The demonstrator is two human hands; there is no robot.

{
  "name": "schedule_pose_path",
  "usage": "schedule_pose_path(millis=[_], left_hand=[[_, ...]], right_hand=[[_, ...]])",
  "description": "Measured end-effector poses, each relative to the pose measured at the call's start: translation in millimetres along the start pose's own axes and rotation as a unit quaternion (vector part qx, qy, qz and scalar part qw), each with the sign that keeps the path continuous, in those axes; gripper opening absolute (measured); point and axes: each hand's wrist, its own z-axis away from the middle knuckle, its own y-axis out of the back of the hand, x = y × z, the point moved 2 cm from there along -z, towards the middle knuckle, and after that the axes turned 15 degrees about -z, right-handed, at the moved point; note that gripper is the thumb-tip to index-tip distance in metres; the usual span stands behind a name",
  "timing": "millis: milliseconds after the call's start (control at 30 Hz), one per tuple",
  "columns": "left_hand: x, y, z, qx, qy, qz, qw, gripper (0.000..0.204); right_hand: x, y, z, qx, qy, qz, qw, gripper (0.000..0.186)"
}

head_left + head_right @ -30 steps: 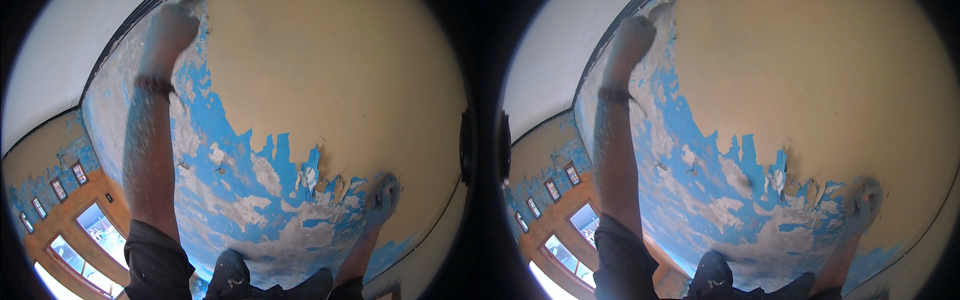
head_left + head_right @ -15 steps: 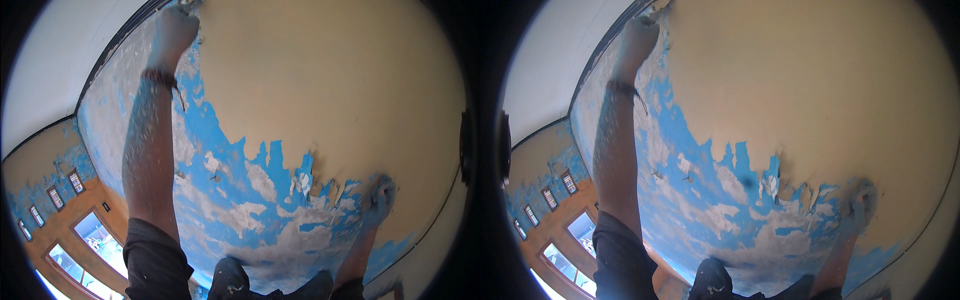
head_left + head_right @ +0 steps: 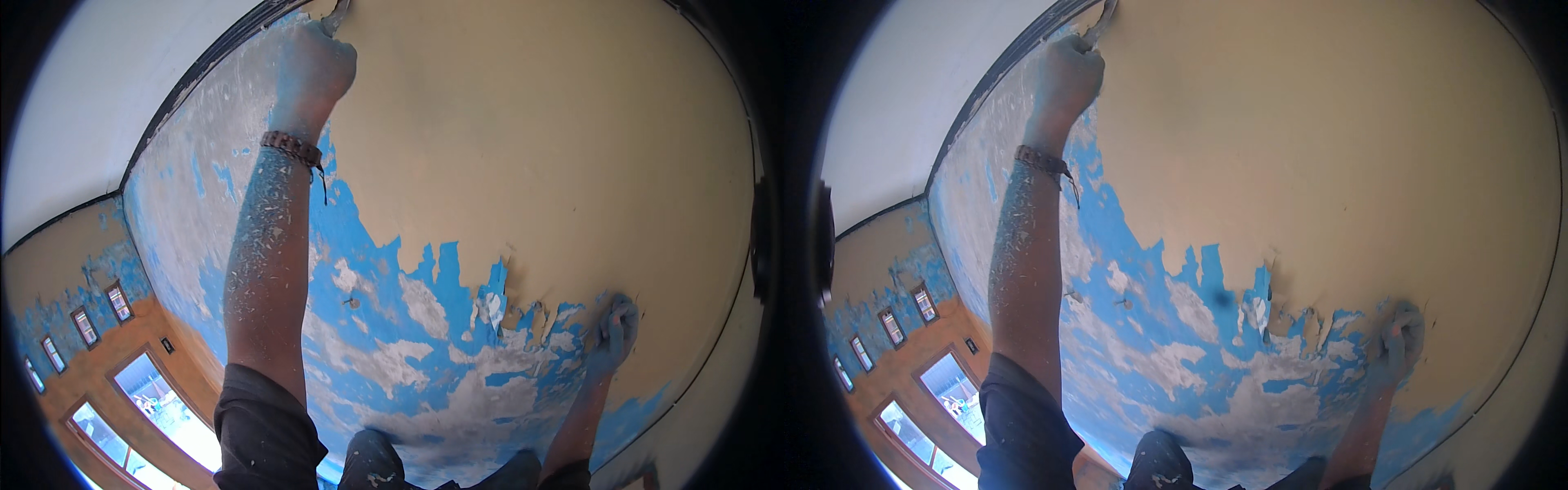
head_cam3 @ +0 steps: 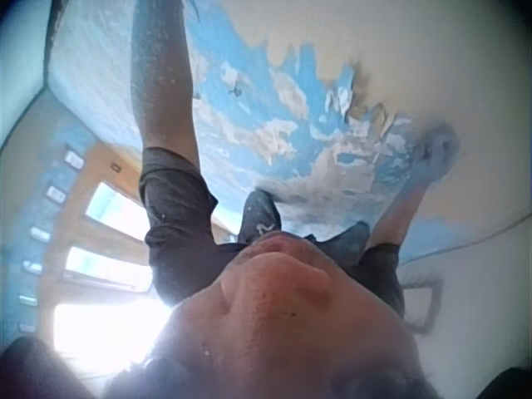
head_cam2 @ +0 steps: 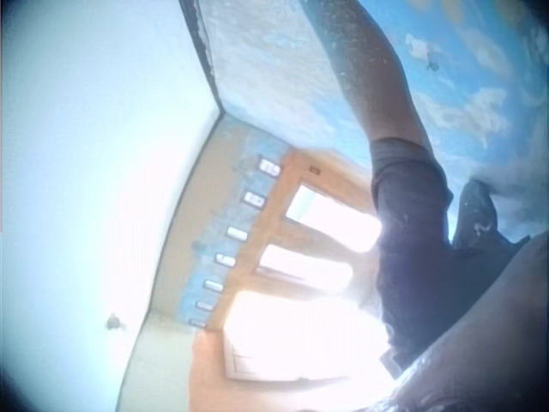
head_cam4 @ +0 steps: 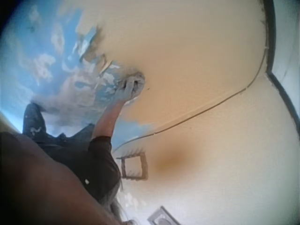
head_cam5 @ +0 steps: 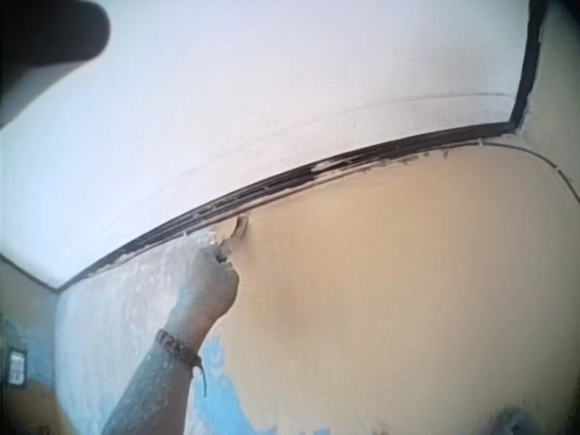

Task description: The person uses a metal scraper to remove old paint and plaster from a wall. They repeatedly scrape different areas, occasionally using their hand to pull away loose material.

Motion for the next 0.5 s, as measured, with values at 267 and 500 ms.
schedule_pose_path(millis=[267,500], left_hand=[[-1.5,1.4,-7.6,-0.035,0.044,0.025,0.998,0.023],[5.1,0.4,-12.6,-0.105,0.116,0.055,0.986,0.027]], right_hand=[[-1.3,-5.0,1.1,0.014,-0.022,0.001,1.000,0.009],[-1.8,3.6,2.3,0.011,-0.027,0.032,0.999,0.011]])
